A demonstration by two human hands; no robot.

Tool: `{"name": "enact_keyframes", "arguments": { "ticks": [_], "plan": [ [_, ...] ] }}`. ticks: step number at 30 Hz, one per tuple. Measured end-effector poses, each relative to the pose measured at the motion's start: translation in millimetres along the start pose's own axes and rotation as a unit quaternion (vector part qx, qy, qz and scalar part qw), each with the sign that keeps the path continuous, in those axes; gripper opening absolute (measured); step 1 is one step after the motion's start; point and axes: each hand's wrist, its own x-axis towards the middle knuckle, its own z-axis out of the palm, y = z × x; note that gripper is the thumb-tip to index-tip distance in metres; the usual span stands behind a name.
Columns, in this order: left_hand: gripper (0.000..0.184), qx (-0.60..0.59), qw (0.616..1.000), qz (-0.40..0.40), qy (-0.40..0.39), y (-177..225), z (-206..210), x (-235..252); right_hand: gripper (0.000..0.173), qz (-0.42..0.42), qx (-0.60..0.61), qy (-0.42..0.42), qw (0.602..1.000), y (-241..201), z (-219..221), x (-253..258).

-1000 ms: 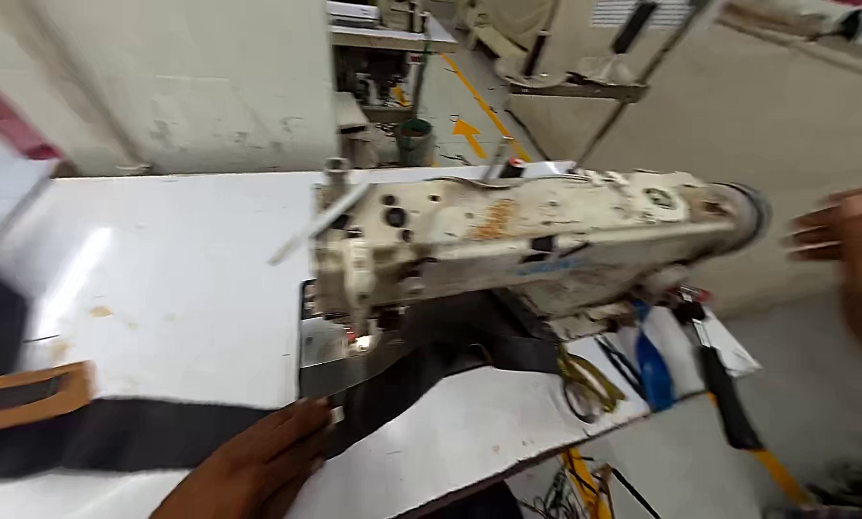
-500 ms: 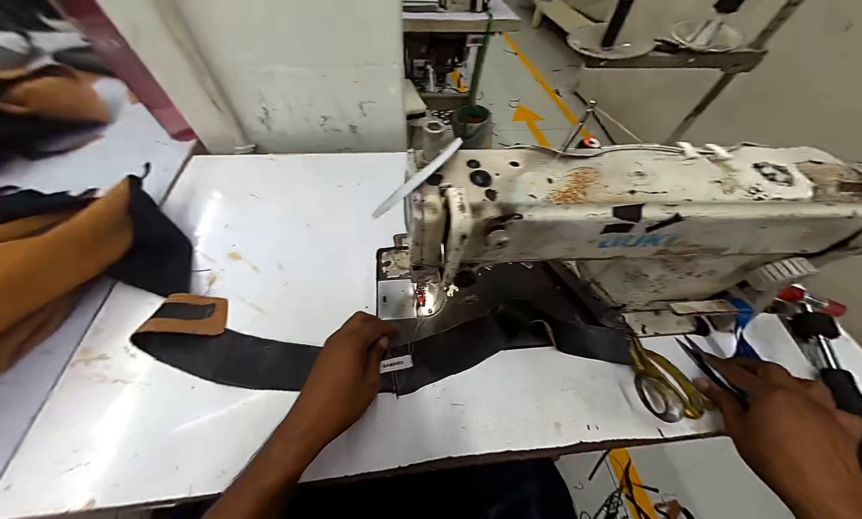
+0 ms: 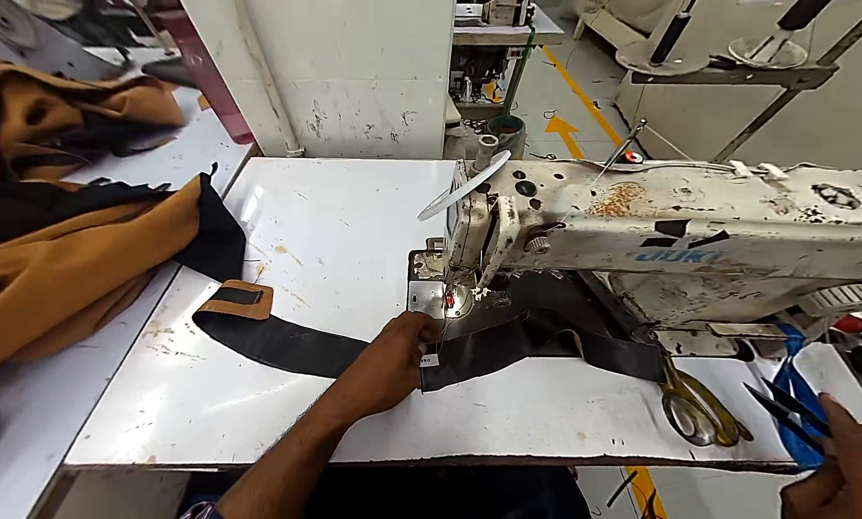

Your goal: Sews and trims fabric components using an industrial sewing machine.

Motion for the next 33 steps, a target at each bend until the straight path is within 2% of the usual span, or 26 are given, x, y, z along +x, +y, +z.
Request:
{"name": "enact_keyframes", "arguments": {
  "ticks": [2, 5, 10, 14, 19, 21, 23, 24, 26, 28, 31, 33],
  "plan": [
    [0.032, -0.002, 1.0, -0.02, 0.022, 1, 4, 3, 0.039, 0.023, 0.051, 0.024, 0.998, -11, -3, -4],
    [0.037, 0.036, 0.992, -0.027, 0.118, 2, 21, 6, 0.038, 0.057, 0.174, 0.007, 0.983, -43, -15, -10],
    [0.008, 0.04, 0.974, -0.013, 0.221, 2, 41, 12, 0.034, 0.005, 0.309, 0.034, 0.951, -88, -13, -29],
    [0.011, 0.035, 0.979, 0.01, 0.203, 1, 41, 8, 0.031, 0.053, 0.331, -0.007, 0.942, -76, -13, -70],
    [0.011, 0.052, 0.988, 0.038, 0.138, -7, 28, 4, 0.024, 0.101, 0.322, -0.036, 0.941, -24, -9, -168],
    [0.012, 0.056, 0.991, 0.034, 0.119, -9, 23, 4, 0.022, 0.132, 0.351, -0.039, 0.926, -16, -14, -190],
    [0.014, 0.06, 0.992, 0.032, 0.103, -11, 18, 4, 0.022, 0.187, 0.432, -0.036, 0.882, -15, -19, -197],
    [0.013, 0.057, 0.994, 0.027, 0.093, -10, 17, 4, 0.023, 0.231, 0.496, -0.029, 0.836, -13, -21, -197],
    [0.01, 0.051, 0.995, 0.014, 0.083, -8, 15, 4, 0.024, 0.324, 0.616, -0.002, 0.718, -9, -21, -190],
    [0.009, 0.045, 0.996, 0.007, 0.081, -9, 14, 3, 0.029, 0.394, 0.671, 0.015, 0.628, 4, -15, -189],
    [0.01, 0.039, 0.996, -0.009, 0.079, -6, 13, 1, 0.029, 0.483, 0.679, 0.023, 0.552, 32, 3, -212],
    [0.009, 0.04, 0.996, -0.007, 0.081, -8, 13, 0, 0.031, 0.556, 0.628, 0.038, 0.543, 46, 13, -240]
  ]
}}
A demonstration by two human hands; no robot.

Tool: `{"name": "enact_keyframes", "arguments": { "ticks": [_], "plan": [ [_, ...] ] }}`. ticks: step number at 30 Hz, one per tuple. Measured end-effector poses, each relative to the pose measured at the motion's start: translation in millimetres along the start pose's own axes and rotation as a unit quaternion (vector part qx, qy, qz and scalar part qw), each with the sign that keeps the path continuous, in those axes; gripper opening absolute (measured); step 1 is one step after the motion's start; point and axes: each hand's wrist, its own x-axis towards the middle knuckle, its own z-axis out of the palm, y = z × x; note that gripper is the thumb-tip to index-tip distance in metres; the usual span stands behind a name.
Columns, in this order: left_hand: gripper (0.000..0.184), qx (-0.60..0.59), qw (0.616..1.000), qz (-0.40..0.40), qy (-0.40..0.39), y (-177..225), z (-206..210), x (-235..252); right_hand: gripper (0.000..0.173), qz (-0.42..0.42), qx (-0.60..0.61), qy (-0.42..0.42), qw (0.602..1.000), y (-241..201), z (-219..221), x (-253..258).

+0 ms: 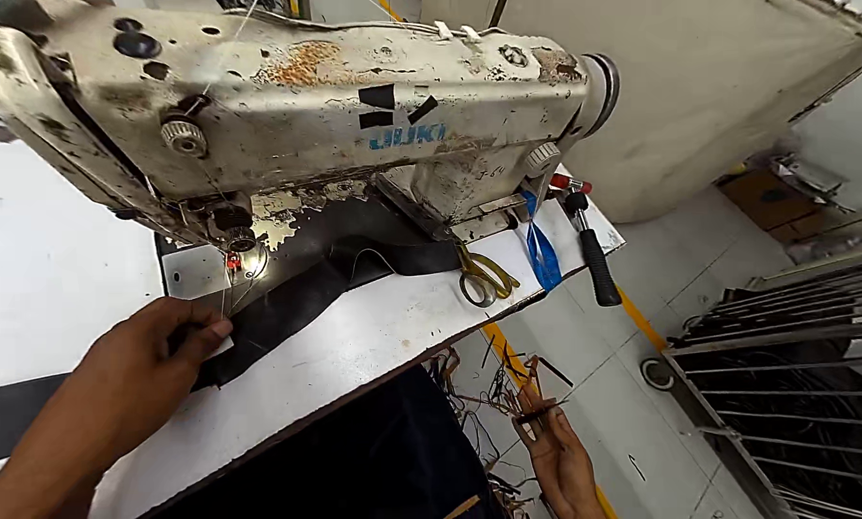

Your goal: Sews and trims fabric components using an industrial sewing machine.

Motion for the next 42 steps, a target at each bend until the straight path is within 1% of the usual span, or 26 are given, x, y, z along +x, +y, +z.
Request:
{"name": "enact_keyframes", "arguments": {
  "ticks": [1, 3, 4, 5, 6, 7, 8, 9, 10, 12, 13, 14, 16, 18, 20, 22, 25, 29, 32, 35, 37, 39, 42],
  "plan": [
    [0.008, 0.002, 1.0, 0.006, 0.004, -2, 0, 0, 0.032, 0.01, -0.018, 0.056, 0.998, 9, -11, 1],
    [0.007, 0.004, 1.0, 0.008, 0.004, -2, -2, 0, 0.026, 0.007, -0.058, 0.156, 0.986, 18, -19, -5],
    [0.008, 0.002, 1.0, 0.006, -0.001, -1, -3, 1, 0.023, -0.01, -0.078, 0.175, 0.981, 15, -15, -10],
    [0.008, 0.001, 1.0, 0.004, -0.006, 0, -4, 1, 0.023, -0.037, -0.106, 0.164, 0.98, 9, -6, -15],
    [0.009, -0.002, 1.0, 0.003, -0.011, 2, -6, 1, 0.024, -0.076, -0.146, 0.13, 0.978, 2, 8, -19],
    [0.011, -0.007, 1.0, 0.003, -0.017, 4, -8, 1, 0.026, -0.125, -0.193, 0.071, 0.971, -7, 29, -23],
    [0.013, -0.009, 1.0, 0.003, -0.024, 6, -11, 2, 0.027, -0.181, -0.243, -0.002, 0.953, -16, 53, -28],
    [0.014, -0.012, 0.999, 0.003, -0.034, 7, -13, 3, 0.029, -0.241, -0.299, -0.079, 0.92, -25, 80, -35],
    [0.015, -0.019, 0.999, 0.007, -0.046, 7, -15, 4, 0.034, -0.294, -0.354, -0.149, 0.875, -32, 110, -44],
    [0.015, -0.028, 0.997, 0.016, -0.069, 8, -18, 5, 0.046, -0.375, -0.435, -0.245, 0.781, -37, 171, -63],
    [0.014, -0.032, 0.996, 0.02, -0.076, 8, -19, 4, 0.044, -0.408, -0.456, -0.279, 0.74, -32, 199, -68],
    [0.013, -0.036, 0.996, 0.018, -0.084, 8, -20, 3, 0.04, -0.431, -0.462, -0.311, 0.71, -25, 226, -69],
    [0.014, -0.042, 0.995, 0.016, -0.09, 7, -19, 1, 0.033, -0.437, -0.479, -0.367, 0.667, -8, 272, -68],
    [0.014, -0.042, 0.995, 0.013, -0.09, 7, -18, -1, 0.031, -0.422, -0.507, -0.402, 0.635, 8, 309, -62],
    [0.016, -0.044, 0.995, 0.009, -0.091, 7, -17, -1, 0.03, -0.401, -0.537, -0.423, 0.61, 18, 335, -57],
    [0.018, -0.046, 0.995, 0.007, -0.093, 7, -16, 0, 0.029, -0.385, -0.566, -0.429, 0.59, 24, 350, -56],
    [0.019, -0.049, 0.995, 0.012, -0.089, 8, -14, -1, 0.028, -0.387, -0.584, -0.421, 0.576, 29, 358, -57],
    [0.018, -0.047, 0.995, 0.021, -0.087, 7, -13, -1, 0.027, -0.401, -0.584, -0.413, 0.572, 33, 357, -54],
    [0.018, -0.045, 0.995, 0.03, -0.088, 6, -12, 0, 0.023, -0.426, -0.575, -0.416, 0.561, 36, 355, -50],
    [0.02, -0.059, 0.995, 0.008, -0.084, 8, -13, 0, 0.02, -0.444, -0.569, -0.423, 0.547, 36, 353, -49],
    [0.022, -0.066, 0.996, -0.014, -0.055, 11, -12, 0, 0.022, -0.437, -0.566, -0.417, 0.561, 32, 350, -48],
    [0.023, -0.053, 0.998, -0.026, -0.004, 12, -6, 1, 0.026, -0.43, -0.558, -0.397, 0.588, 27, 347, -46],
    [0.021, -0.02, 0.997, -0.017, 0.078, 12, 9, 2, 0.03, -0.417, -0.55, -0.36, 0.628, 21, 347, -42]
  ]
}}
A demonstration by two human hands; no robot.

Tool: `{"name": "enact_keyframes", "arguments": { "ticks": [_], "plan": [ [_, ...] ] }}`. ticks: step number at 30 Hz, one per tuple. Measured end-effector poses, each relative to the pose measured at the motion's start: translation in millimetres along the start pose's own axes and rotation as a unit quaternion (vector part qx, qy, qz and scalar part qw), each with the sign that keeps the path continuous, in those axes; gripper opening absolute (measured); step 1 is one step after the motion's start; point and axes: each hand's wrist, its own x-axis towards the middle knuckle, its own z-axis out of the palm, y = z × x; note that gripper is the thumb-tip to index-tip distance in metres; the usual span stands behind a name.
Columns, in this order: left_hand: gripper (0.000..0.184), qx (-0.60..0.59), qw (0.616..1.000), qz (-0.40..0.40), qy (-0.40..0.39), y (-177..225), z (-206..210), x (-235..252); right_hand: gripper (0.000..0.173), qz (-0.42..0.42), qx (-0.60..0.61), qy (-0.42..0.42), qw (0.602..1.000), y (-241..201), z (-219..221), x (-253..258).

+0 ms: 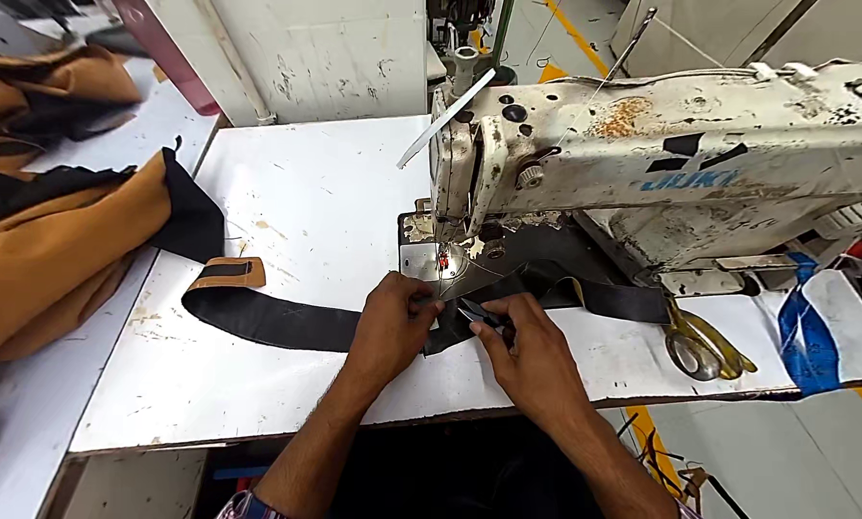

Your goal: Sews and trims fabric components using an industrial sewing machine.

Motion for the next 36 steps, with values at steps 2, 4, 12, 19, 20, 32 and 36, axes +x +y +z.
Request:
{"name": "enact_keyframes", "arguments": {
  "ticks": [2, 4, 12, 19, 20, 32, 36],
  "plan": [
    [0.014, 0.008, 0.999, 0.008, 0.032, 1, 8, -1, 0.031, 0.014, 0.012, -0.001, 1.0, -1, -3, 2],
    [0.006, 0.014, 0.999, 0.004, 0.037, 3, 11, -2, 0.03, 0.009, 0.025, -0.017, 1.0, -3, -2, 3],
    [0.013, 0.052, 0.999, 0.003, -0.016, 5, 3, -3, 0.025, -0.017, -0.024, -0.098, 0.995, -13, 11, 12],
    [0.018, 0.031, 0.999, 0.031, -0.011, -1, -3, -5, 0.025, -0.009, -0.055, -0.146, 0.988, -20, 4, 22],
    [0.02, 0.026, 0.999, 0.028, -0.012, -2, -4, -5, 0.025, -0.012, -0.057, -0.152, 0.987, -20, 4, 24],
    [0.027, 0.035, 0.999, -0.025, -0.001, -4, 0, 11, 0.021, -0.029, -0.054, -0.167, 0.984, -14, 5, 29],
    [0.027, 0.035, 0.999, -0.028, 0.0, -3, 0, 12, 0.02, -0.03, -0.058, -0.154, 0.986, -13, 8, 28]
  ]
}}
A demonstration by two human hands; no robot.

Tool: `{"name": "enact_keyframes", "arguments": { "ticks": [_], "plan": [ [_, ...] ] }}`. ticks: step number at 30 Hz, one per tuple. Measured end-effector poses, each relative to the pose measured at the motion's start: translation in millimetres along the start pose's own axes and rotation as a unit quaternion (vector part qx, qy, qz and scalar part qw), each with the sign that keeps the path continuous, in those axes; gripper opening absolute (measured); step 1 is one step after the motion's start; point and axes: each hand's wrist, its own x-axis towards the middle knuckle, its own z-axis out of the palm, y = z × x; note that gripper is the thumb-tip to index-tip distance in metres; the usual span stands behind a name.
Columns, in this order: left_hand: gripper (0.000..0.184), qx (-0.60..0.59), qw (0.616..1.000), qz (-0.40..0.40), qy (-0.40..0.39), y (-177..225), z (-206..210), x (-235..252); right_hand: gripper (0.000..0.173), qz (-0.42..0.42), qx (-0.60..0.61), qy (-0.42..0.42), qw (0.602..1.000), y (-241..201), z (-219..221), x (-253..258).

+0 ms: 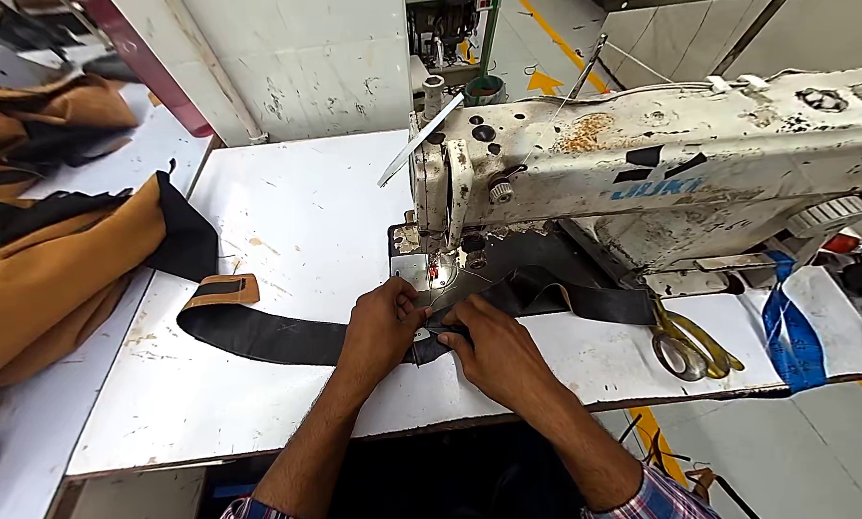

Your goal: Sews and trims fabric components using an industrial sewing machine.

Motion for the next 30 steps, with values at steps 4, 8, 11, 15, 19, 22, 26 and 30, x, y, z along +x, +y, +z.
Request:
{"name": "enact_keyframes", "arguments": {
  "ticks": [4, 8, 11, 15, 19, 22, 26, 30],
  "plan": [
    [0.019, -0.004, 1.0, 0.006, 0.012, 0, 1, 0, 0.019, -0.003, 0.019, 0.018, 1.0, 3, 2, -2],
    [0.023, 0.081, 0.994, 0.063, 0.024, 2, -15, -13, 0.025, 0.008, 0.046, 0.057, 0.997, 8, -9, -10],
    [0.047, 0.149, 0.988, 0.045, -0.01, 2, -18, -26, 0.031, -0.005, 0.047, 0.116, 0.992, 14, -19, -7],
    [0.031, 0.113, 0.993, 0.031, -0.02, 2, -16, -28, 0.031, -0.066, 0.031, 0.148, 0.986, 12, -21, 7],
    [0.025, 0.08, 0.996, 0.03, -0.01, 0, -11, -27, 0.029, -0.065, 0.036, 0.112, 0.991, 8, -23, 8],
    [0.04, 0.076, 0.997, 0.024, -0.003, 4, -4, -24, 0.028, -0.029, 0.096, 0.105, 0.989, 9, -26, 1],
    [0.029, 0.053, 0.998, 0.019, -0.009, 10, 1, -16, 0.025, 0.016, 0.16, 0.102, 0.982, 17, -19, -11],
    [0.015, 0.021, 0.998, 0.062, 0.008, 2, 6, -15, 0.026, 0.0, 0.14, 0.08, 0.987, 25, -6, -18]
  ]
}}
